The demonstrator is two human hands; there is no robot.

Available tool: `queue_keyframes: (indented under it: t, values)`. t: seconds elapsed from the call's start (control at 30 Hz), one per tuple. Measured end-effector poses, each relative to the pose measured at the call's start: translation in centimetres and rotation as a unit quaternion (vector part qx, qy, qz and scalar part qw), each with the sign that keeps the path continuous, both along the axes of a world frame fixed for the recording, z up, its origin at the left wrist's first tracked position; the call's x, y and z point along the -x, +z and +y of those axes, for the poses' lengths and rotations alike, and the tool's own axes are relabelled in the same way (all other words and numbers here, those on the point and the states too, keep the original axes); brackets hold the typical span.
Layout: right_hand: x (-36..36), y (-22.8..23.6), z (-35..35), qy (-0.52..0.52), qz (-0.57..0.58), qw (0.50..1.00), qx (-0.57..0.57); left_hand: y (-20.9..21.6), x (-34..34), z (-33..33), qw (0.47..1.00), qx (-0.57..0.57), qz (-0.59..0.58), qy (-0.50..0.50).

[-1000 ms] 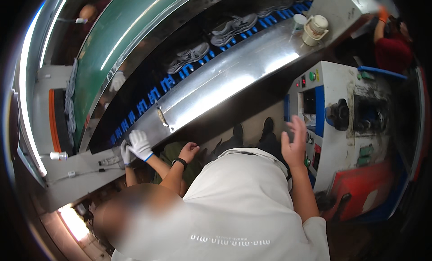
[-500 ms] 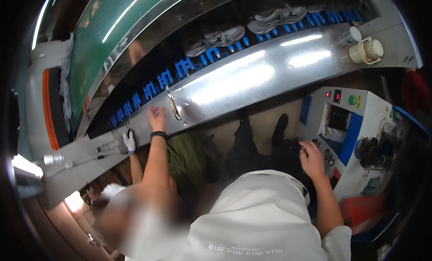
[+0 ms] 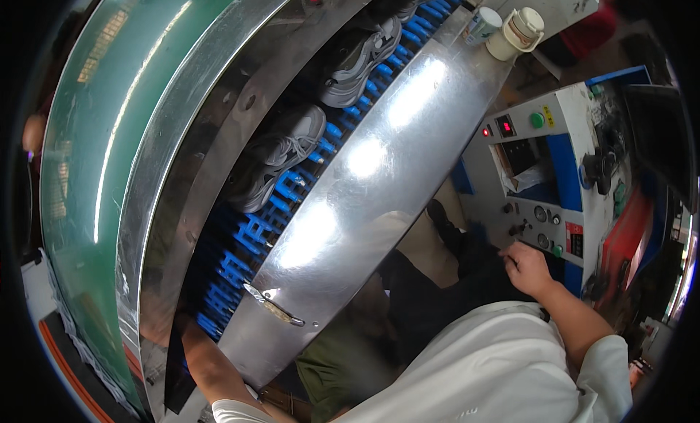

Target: The person repeatedly picks up gray sneakers from a conveyor belt and places them onto a nearby workbench. The action is continuous and repetitive, involving handling the shoes one at a time.

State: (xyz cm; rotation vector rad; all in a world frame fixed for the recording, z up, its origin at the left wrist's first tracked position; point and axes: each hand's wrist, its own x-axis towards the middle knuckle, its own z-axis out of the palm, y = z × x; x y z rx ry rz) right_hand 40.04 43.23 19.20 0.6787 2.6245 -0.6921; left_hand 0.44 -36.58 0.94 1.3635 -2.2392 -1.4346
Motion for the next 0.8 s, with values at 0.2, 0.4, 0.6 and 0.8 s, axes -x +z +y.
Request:
queue_keyframes:
  t: [0.2,0.4,0.6,0.8]
  values:
    - [3.3,1.0,-1.0,0.056,0.009,0.998,0.019,1.4,-1.8,-0.3,0.993,-0.116,0.033,0.014]
    - [5.4,1.8,-0.6,0.026,0.079,0.993,0.078,5.5,-14.2,12.0,0.943,-0.309,0.101,-0.074]
    - [7.0,0.7,1.5,-0.022,-0.018,0.970,0.240,12.0,-29.7,25.9,0.871,-0.411,0.109,-0.246]
    - [13.7,3.6,7.9,-0.202,-0.194,0.665,0.693,20.6,-20.4,43.7,0.740,-0.427,-0.103,-0.510]
